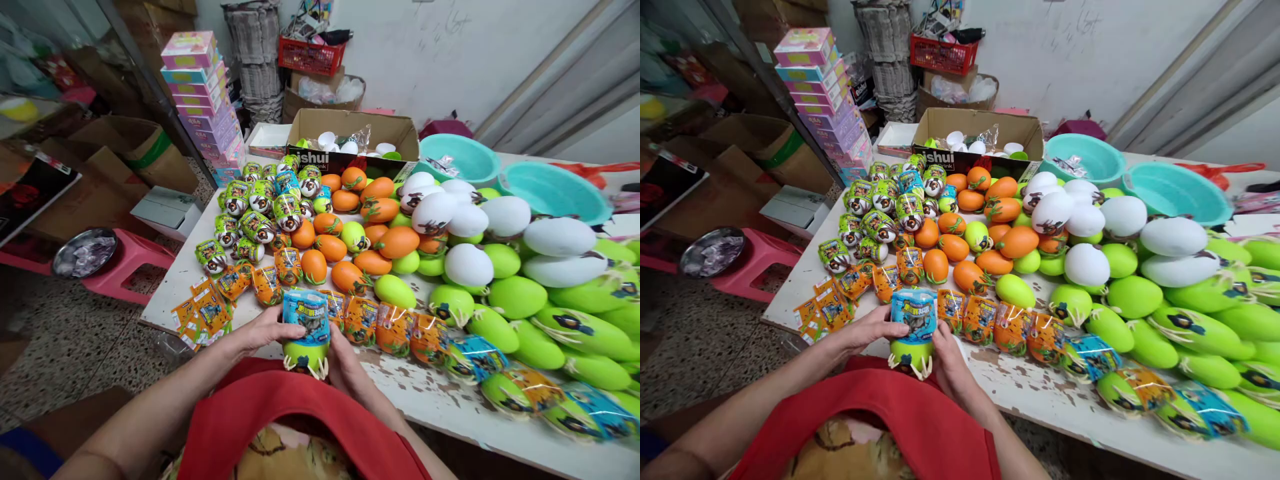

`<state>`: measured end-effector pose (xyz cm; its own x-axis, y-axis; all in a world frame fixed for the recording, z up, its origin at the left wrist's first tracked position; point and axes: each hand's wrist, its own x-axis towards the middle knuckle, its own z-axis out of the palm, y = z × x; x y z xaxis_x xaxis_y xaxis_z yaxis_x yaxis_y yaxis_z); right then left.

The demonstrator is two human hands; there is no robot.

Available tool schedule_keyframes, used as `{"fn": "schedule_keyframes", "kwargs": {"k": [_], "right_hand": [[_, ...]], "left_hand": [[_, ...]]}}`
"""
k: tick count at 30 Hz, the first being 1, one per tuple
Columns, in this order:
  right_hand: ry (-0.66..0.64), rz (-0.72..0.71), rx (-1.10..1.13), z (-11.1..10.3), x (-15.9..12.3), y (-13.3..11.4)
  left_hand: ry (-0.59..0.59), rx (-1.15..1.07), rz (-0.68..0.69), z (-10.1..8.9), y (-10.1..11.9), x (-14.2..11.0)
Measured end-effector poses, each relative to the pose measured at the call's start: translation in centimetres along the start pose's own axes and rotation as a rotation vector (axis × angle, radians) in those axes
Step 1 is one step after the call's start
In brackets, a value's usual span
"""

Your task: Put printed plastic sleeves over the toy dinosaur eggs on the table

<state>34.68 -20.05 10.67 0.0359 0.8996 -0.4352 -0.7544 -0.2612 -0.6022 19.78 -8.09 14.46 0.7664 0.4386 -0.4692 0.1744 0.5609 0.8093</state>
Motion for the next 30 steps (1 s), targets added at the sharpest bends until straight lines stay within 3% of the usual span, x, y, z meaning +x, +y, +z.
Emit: {"fn": "schedule_keyframes", "kwargs": {"k": [5,10,22,30], "right_hand": [[-0.066,0.078,-0.093,0.0,-0.4,-1.6],[-0.058,0.092,-0.107,-0.4,-1.1,-0.3],[0.013,0.027,-0.382,-0.7,-1.5,-0.6],[0.021,0.066,-0.386,-0.5,-1.2,-0.7]], "left_hand": [[-0.049,0.017,0.019,0.4,-0.3,-0.1],[-0.049,-0.041,-0.104,0.7,-1.6,-1.2],[-0.102,-0.041,-0.068,0.7,-2.4,-1.8],[-0.057,0.021,-0.078,0.4,-2.9,-2.0]]}}
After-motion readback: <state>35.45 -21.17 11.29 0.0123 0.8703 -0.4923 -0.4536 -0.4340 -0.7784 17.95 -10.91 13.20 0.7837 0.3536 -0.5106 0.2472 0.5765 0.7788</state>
